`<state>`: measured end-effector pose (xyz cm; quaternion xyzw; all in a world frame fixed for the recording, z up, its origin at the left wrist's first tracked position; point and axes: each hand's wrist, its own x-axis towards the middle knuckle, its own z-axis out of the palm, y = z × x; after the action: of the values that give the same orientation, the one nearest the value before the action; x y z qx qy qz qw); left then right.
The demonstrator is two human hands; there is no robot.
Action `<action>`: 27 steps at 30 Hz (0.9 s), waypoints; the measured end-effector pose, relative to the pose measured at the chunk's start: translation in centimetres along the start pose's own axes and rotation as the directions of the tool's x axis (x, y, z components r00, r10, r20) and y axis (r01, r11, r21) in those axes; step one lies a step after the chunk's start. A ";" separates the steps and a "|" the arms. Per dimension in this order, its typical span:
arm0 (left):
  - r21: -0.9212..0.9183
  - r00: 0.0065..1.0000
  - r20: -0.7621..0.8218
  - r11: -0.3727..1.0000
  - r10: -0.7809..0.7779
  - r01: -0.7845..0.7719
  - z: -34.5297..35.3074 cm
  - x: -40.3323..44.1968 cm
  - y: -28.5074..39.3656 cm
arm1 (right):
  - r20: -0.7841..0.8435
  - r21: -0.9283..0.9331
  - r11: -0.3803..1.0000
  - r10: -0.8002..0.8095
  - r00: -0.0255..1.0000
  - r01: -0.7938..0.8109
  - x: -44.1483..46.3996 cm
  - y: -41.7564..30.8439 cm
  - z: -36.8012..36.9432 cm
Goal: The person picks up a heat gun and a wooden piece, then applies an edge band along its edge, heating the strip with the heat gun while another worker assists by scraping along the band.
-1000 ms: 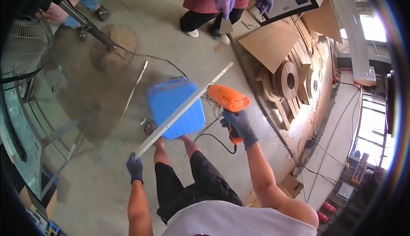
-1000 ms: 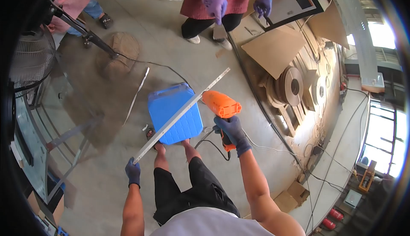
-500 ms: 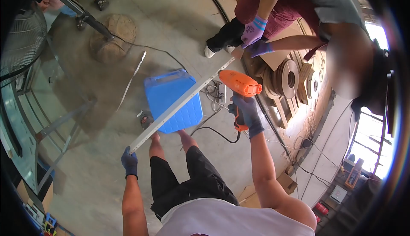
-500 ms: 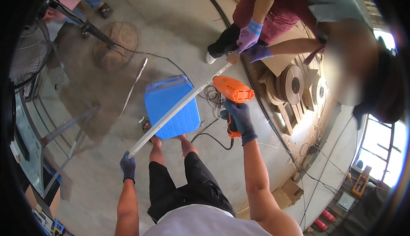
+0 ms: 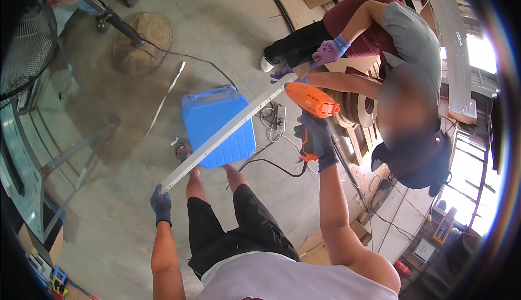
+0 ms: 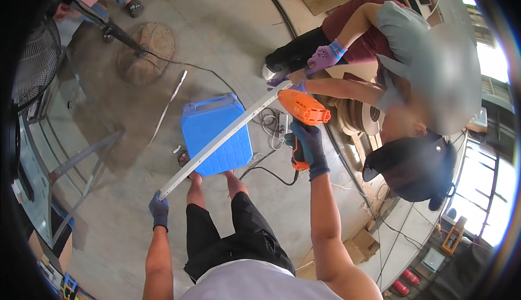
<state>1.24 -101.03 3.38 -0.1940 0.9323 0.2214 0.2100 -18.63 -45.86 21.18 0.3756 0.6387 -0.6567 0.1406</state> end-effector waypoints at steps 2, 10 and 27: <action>-0.008 1.000 0.000 1.000 -0.004 0.004 0.1 0.0 -0.2 | -0.016 -0.008 1.000 -0.002 1.000 0.002 -0.1 -0.3 0.0; -0.019 1.000 0.006 1.000 -0.022 0.023 0.2 0.1 -0.2 | -0.039 0.024 1.000 -0.014 0.999 0.015 -0.1 -0.4 -0.3; -0.010 1.000 -0.011 1.000 0.011 -0.011 0.4 0.0 0.0 | -0.060 0.067 0.994 -0.080 0.995 0.084 0.3 -1.4 -0.2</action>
<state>1.35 -100.88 3.05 -0.1913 0.9333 0.2262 0.2028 -19.73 -45.40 22.01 0.3722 0.6340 -0.6728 0.0821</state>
